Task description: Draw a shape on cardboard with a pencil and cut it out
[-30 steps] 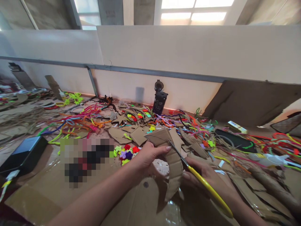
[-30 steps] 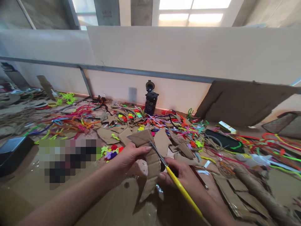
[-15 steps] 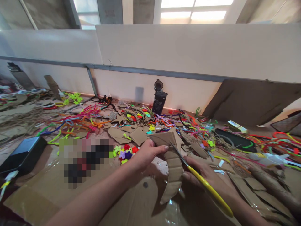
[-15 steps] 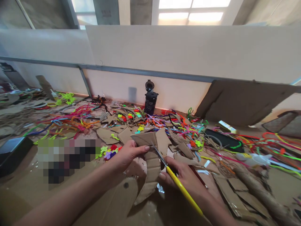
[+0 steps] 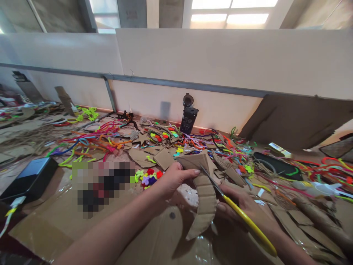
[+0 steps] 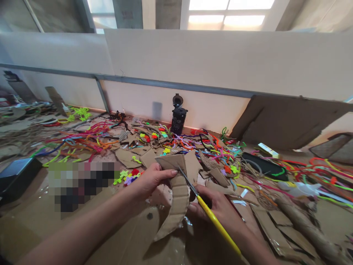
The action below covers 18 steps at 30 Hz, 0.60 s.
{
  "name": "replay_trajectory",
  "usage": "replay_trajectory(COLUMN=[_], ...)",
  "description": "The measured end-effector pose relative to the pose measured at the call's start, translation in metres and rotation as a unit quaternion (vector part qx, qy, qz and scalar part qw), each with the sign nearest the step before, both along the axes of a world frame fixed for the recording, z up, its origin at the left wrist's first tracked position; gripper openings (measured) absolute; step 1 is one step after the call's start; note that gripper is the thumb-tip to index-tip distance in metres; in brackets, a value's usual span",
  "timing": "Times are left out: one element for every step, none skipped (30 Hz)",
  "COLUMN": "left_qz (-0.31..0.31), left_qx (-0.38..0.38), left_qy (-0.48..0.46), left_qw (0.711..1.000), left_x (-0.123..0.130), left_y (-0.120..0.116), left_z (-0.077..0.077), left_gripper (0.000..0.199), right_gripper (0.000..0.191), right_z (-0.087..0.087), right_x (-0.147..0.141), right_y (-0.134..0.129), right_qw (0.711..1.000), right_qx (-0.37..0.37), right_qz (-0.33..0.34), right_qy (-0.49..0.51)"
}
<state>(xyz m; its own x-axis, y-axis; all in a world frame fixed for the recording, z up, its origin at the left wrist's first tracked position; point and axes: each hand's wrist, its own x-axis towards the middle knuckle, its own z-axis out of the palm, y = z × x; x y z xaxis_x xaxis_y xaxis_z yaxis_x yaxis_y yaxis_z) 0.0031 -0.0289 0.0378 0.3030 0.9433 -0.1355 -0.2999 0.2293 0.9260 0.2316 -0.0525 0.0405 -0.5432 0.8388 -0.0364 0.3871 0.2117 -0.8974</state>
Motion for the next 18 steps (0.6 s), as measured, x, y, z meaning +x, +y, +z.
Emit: replay_trajectory(left_qz=[-0.001,-0.002,-0.003,-0.005,-0.008,-0.010,-0.012,-0.015,-0.017,-0.017,-0.017,-0.018,-0.021,-0.020,-0.020,-0.020,-0.020,-0.018], left_qx=[-0.001,-0.001,0.001,0.002,0.002,0.001,0.000,-0.001,0.000,0.000,0.001,0.001,0.000,-0.001,-0.002,-0.002,-0.001,-0.001], left_qy=[-0.001,0.000,0.002,0.004,0.005,0.005,0.005,0.004,0.005,0.005,0.006,0.006,0.006,0.005,0.001,-0.005,-0.013,-0.021], left_qw=[1.000,1.000,1.000,1.000,1.000,1.000,1.000,1.000,1.000,1.000,1.000,1.000,1.000,1.000,1.000,1.000,1.000,1.000], left_x=[0.000,0.001,0.002,0.002,0.003,0.003,0.003,0.003,0.003,0.003,0.003,0.002,0.002,0.002,0.002,0.002,0.003,0.003], left_y=[0.000,0.000,0.000,0.000,0.001,0.001,0.002,0.003,0.004,0.004,0.005,0.006,0.006,0.005,0.004,0.003,0.002,0.001], left_z=[-0.001,-0.003,-0.005,-0.006,-0.007,-0.009,-0.010,-0.011,-0.011,-0.012,-0.012,-0.013,-0.012,-0.012,-0.011,-0.010,-0.009,-0.008], left_gripper=[0.035,0.034,0.034,0.034,0.035,0.036,0.036,0.036,0.036,0.035,0.034,0.034,0.034,0.034,0.034,0.034,0.034,0.034], right_gripper=[0.047,0.047,0.047,0.048,0.049,0.051,0.052,0.051,0.051,0.050,0.049,0.048,0.048,0.048,0.049,0.049,0.050,0.050], right_z=[0.000,0.001,0.001,0.000,0.000,0.000,0.000,0.000,0.000,0.000,0.000,0.000,0.000,-0.001,-0.002,-0.003,-0.004,-0.004], right_x=[0.000,0.001,0.001,0.002,0.002,0.002,0.001,0.001,0.001,0.000,0.000,0.000,0.000,0.000,0.001,0.001,0.001,0.001], right_y=[0.000,0.001,0.001,0.001,0.001,0.002,0.002,0.002,0.002,0.002,0.002,0.002,0.002,0.002,0.002,0.002,0.002,0.002], right_qw=[1.000,1.000,1.000,1.000,0.999,0.999,0.999,0.999,0.999,0.999,0.999,0.999,0.999,0.999,0.999,0.999,0.999,0.999], right_qx=[0.003,0.004,0.001,-0.004,-0.010,-0.015,-0.017,-0.017,-0.017,-0.018,-0.021,-0.027,-0.034,-0.040,-0.043,-0.044,-0.042,-0.040], right_qz=[0.001,0.000,-0.001,-0.001,0.001,0.004,0.007,0.009,0.009,0.008,0.008,0.008,0.010,0.013,0.015,0.016,0.015,0.013], right_qy=[-0.011,-0.019,-0.026,-0.030,-0.034,-0.037,-0.037,-0.035,-0.031,-0.027,-0.022,-0.017,-0.014,-0.009,-0.005,-0.002,0.001,0.002])
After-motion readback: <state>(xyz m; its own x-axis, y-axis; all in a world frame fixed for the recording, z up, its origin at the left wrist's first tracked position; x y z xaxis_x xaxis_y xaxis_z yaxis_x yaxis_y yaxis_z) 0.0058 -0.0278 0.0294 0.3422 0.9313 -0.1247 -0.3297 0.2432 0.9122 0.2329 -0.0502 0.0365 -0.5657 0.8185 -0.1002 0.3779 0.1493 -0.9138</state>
